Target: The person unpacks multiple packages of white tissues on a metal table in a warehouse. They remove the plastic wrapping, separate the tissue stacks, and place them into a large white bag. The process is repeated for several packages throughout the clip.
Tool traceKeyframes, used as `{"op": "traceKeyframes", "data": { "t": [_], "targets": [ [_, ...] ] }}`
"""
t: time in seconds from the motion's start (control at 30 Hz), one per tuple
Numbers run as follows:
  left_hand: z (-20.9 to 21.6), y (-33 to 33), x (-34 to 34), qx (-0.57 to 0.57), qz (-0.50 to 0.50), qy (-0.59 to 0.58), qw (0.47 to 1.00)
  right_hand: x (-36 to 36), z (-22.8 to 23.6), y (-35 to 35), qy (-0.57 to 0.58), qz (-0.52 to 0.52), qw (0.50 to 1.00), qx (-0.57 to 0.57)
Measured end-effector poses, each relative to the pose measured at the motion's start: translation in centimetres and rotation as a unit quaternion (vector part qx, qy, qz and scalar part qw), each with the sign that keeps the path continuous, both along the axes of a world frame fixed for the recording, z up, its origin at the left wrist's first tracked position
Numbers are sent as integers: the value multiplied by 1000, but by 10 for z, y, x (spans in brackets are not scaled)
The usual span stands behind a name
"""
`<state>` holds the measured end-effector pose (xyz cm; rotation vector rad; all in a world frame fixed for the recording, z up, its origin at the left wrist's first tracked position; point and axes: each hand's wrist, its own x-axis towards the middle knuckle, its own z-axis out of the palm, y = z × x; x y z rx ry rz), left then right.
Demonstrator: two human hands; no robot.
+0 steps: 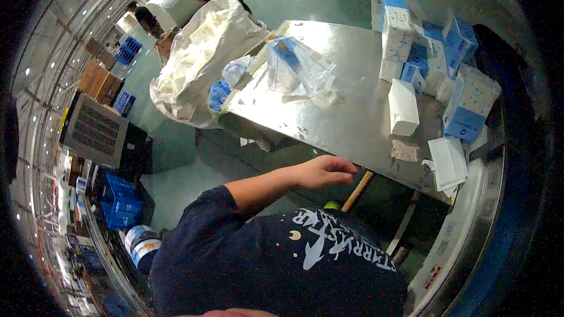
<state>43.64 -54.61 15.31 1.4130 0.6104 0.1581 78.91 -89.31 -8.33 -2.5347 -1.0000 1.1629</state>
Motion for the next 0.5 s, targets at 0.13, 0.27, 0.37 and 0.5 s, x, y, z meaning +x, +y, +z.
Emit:
{"op": "traceKeyframes", "data": {
  "t": [0.13,0.27,0.37,0.5],
  "targets": [
    [-7,-33,17,28,-40,-42,998,-2,0,0,3,21,999,41],
    [-5,-95,33,13,-43,-40,998,-3,1,-18,14,55,996,74],
    [-7,-154,39,36,-60,-19,997,-10,-4,-31,30,86,992,86],
    [-23,-232,54,177,-174,-68,966,-25,-1,-44,40,140,985,87]
  ]
}}
